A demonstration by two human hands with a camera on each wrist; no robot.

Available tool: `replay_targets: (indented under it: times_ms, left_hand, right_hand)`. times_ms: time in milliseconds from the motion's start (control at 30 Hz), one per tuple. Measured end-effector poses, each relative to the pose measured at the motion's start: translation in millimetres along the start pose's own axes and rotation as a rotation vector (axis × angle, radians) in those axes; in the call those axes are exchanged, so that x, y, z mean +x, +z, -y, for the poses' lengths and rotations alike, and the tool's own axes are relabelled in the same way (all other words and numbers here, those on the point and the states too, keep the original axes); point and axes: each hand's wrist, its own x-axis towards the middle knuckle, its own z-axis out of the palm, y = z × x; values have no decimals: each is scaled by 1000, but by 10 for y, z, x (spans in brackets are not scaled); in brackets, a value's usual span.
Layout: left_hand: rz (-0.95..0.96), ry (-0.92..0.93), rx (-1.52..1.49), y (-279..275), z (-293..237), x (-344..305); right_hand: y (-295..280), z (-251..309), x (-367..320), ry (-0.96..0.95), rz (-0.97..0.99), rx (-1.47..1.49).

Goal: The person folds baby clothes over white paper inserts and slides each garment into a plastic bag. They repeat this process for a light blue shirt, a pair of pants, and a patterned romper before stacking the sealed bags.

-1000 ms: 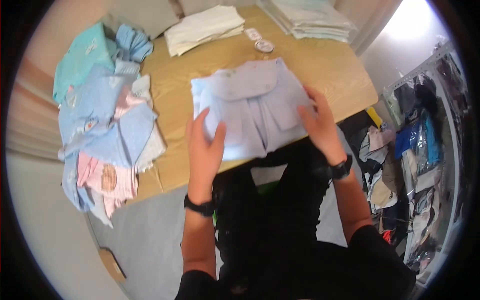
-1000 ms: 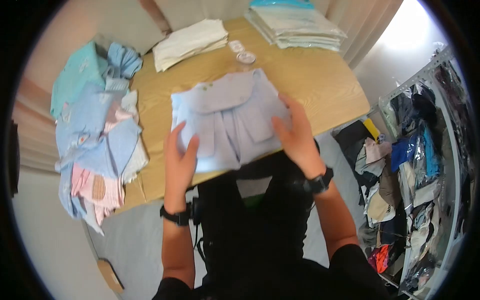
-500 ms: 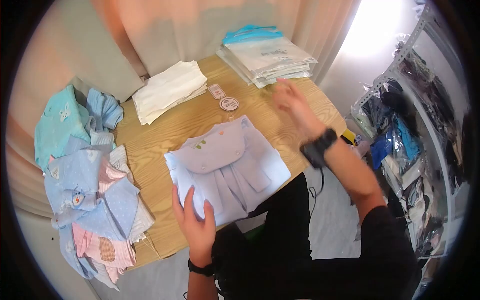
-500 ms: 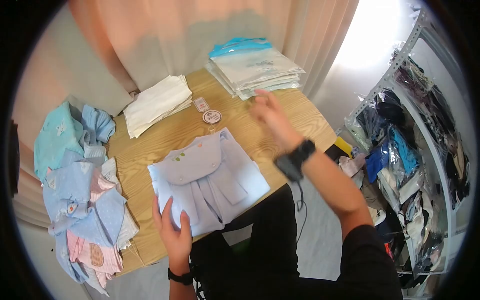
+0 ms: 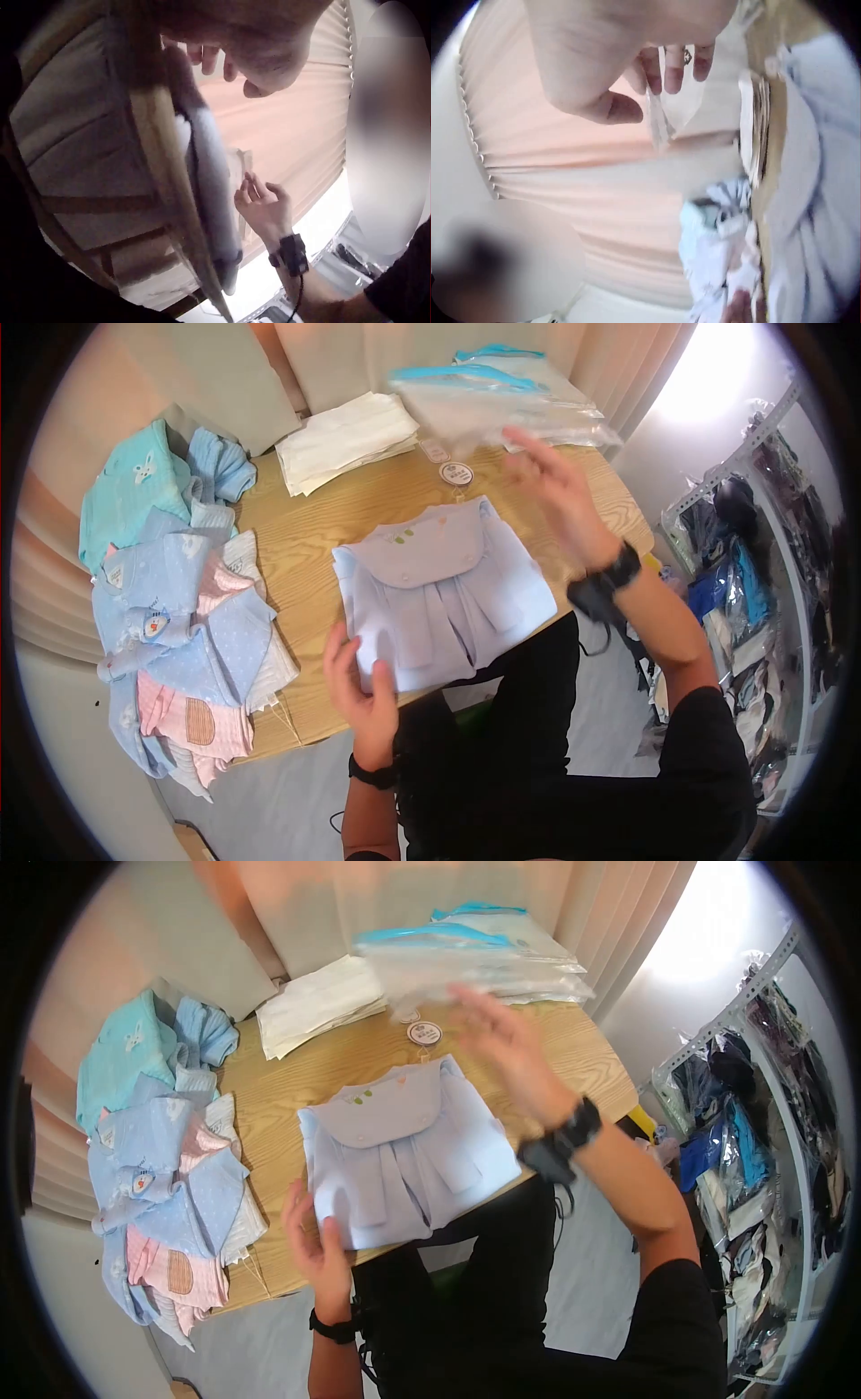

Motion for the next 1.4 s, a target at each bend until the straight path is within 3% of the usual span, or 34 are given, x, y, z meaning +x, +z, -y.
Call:
replay_targets:
  times_ms: [100, 133, 200, 233, 367, 467, 567, 667, 767, 867, 967, 1100, 1200, 1267, 1367, 1400]
  left_hand:
    - [-208, -282, -516, -270, 111, 85]
    - [-167, -341, -818, -402, 53, 127]
    - [-82, -444, -1426, -689, -190, 266]
    - [-79, -489, -1403, -790, -222, 307]
    - [-62, -599, -1256, -1191, -5, 267]
    - [-155, -681, -964, -1221, 134, 160]
    - [-173, -708, -825, -1110, 53, 168]
    - [-163, -684, -661, -1102, 20, 272]
    - [-24, -724, -518, -1158, 104, 344]
    - [63, -731, -545, -1098, 181, 349]
    - [402, -536, -326, -890, -14, 313]
    - [486, -304, -79, -587, -117, 231]
    - [372, -416, -288, -468, -191, 193]
    - [248, -505, -290, -388, -226, 192]
    - [69, -550, -214, -243, -291, 223]
    - [8, -548, -177, -211, -308, 238]
  right_hand:
    - [251, 195, -573, 11, 415, 106]
    - [264, 187, -692, -33, 581, 92]
    - [392, 253, -814, 47, 580, 110]
    - [441, 273, -836, 82, 580, 117]
    - [425, 29, -743, 223, 190, -251]
    - [284, -225, -573, 35, 201, -735]
    - [124, -474, -342, -135, 220, -1027]
    - [120, -380, -244, 305, 154, -736]
    - [-28, -397, -306, 401, 135, -553]
    - [-239, -465, -426, 625, 182, -452]
    - [-205, -261, -608, 755, 184, -121]
    - [-217, -358, -869, 654, 175, -204]
    - [-74, -313, -961, 610, 116, -93]
    - [-54, -350, -979, 642, 31, 58]
    - [-96, -412, -884, 858, -36, 548]
    - [-71, -446, -889, 818, -48, 498]
